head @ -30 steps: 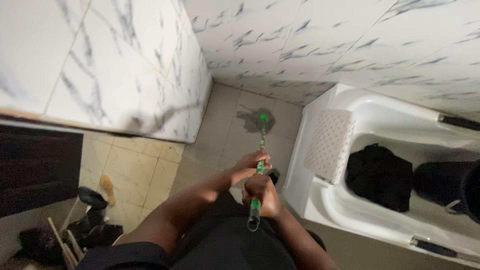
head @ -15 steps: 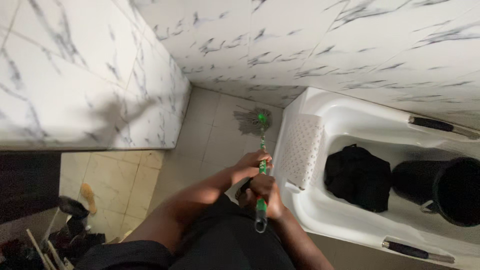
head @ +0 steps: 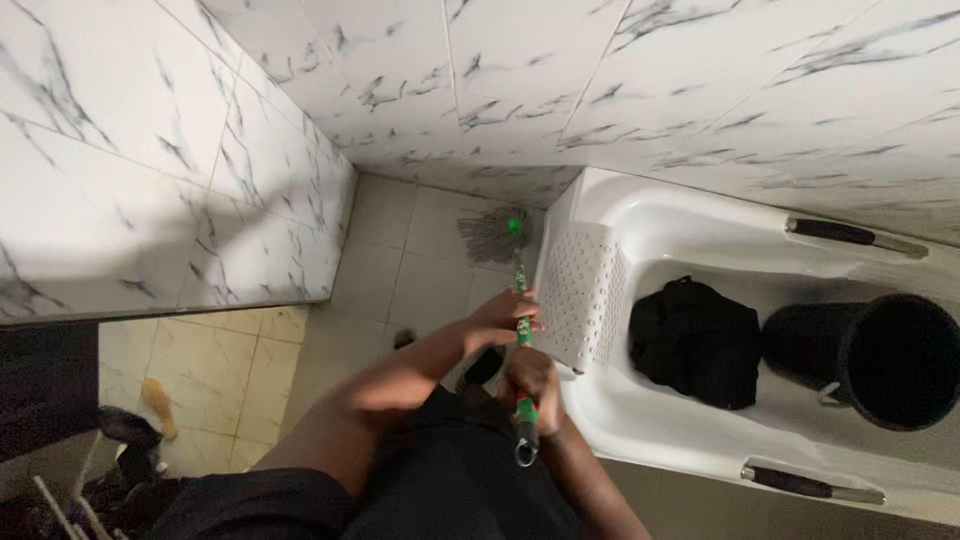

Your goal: The person mops the bathroom floor using a mop and a bucket of water, moving the mop around the toilet, bathtub, and corners.

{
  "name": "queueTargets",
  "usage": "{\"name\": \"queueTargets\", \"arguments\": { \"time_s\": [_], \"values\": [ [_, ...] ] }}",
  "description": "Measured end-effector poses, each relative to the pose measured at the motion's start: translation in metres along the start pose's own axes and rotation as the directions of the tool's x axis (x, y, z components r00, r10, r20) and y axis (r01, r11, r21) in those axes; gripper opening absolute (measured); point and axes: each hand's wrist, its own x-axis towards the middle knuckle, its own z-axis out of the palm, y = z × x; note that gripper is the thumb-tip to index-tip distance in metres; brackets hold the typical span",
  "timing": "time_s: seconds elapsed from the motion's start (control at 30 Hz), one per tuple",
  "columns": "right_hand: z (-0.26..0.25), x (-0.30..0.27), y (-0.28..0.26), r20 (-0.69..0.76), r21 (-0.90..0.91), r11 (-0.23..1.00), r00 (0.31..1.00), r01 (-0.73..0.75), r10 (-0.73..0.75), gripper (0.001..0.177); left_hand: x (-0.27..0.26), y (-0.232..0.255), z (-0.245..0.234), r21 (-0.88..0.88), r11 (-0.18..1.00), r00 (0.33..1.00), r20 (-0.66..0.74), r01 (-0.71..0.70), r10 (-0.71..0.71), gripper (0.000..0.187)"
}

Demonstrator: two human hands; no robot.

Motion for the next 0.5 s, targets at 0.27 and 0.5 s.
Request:
{"name": "queueTargets", "arguments": {
  "time_s": [0.27,0.5],
  "values": [
    [-0.005,0.028,0.024,-0.197,0.01,0.975,0.956,-0.221,0.219,0.014,0.041,-0.011,-0.016,0.045,0.981,0.959,-0.204,-0.189,0.195,0.038],
    [0.008,0.098,0.009,-0.177,0.091,0.986,0.972,-0.139,0.153,0.014,0.023,-0.015,-0.063,-0.044,0.998,0.979,-0.2,-0.054,0.044,0.037]
  ]
}}
